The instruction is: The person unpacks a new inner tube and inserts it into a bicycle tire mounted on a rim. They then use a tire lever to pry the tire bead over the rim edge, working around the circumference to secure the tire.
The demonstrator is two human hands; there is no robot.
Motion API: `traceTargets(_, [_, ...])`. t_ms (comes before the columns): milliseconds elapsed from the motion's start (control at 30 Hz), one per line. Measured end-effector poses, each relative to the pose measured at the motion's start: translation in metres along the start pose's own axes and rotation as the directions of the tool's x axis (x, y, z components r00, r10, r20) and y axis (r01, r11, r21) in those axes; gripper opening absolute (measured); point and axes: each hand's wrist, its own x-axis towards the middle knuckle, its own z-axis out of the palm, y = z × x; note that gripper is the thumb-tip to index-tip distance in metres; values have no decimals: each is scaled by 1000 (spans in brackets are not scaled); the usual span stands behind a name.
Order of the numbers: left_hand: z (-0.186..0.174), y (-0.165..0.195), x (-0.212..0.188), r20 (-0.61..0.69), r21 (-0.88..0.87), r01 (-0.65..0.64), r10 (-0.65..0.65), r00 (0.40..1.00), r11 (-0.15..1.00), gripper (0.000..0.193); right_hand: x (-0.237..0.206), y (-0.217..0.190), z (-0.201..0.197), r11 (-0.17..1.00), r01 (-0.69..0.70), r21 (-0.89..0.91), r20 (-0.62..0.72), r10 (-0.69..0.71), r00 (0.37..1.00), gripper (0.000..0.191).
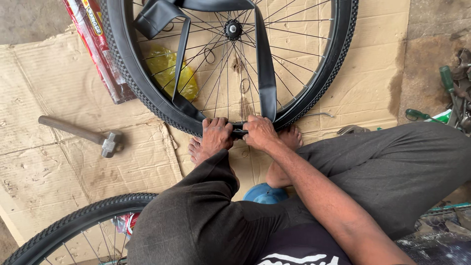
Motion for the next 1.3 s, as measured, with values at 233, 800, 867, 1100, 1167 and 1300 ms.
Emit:
traceTargets(233, [-1, 4, -3, -80, 62, 9, -4, 997, 998, 22, 4, 2, -8, 969, 16, -245, 33, -8, 999, 50])
traceTargets(800, [-2, 9, 3, -55, -11, 44, -44, 998, 999, 28, 36, -14, -31, 997, -70, 24, 262, 62, 963, 44])
traceTargets(867, [-3, 8, 4, -77, -5, 14, -14, 997, 1000, 23, 37, -14, -32, 995, -99, 30, 284, 86, 955, 46])
traceTargets(1100, [-6, 10, 6, 12, 2, 60, -60, 998, 998, 37, 42, -17, -36, 988, -143, 54, 409, 109, 906, 48])
traceTargets(1167, [-7, 10, 7, 43, 4, 65, -65, 997, 998, 40, 42, -17, -38, 987, -155, 43, 435, 121, 892, 48])
traceTargets(1300, [-10, 9, 9, 18, 33, 33, -34, 999, 999, 38, 36, -17, -36, 977, -155, 147, 287, 108, 952, 45])
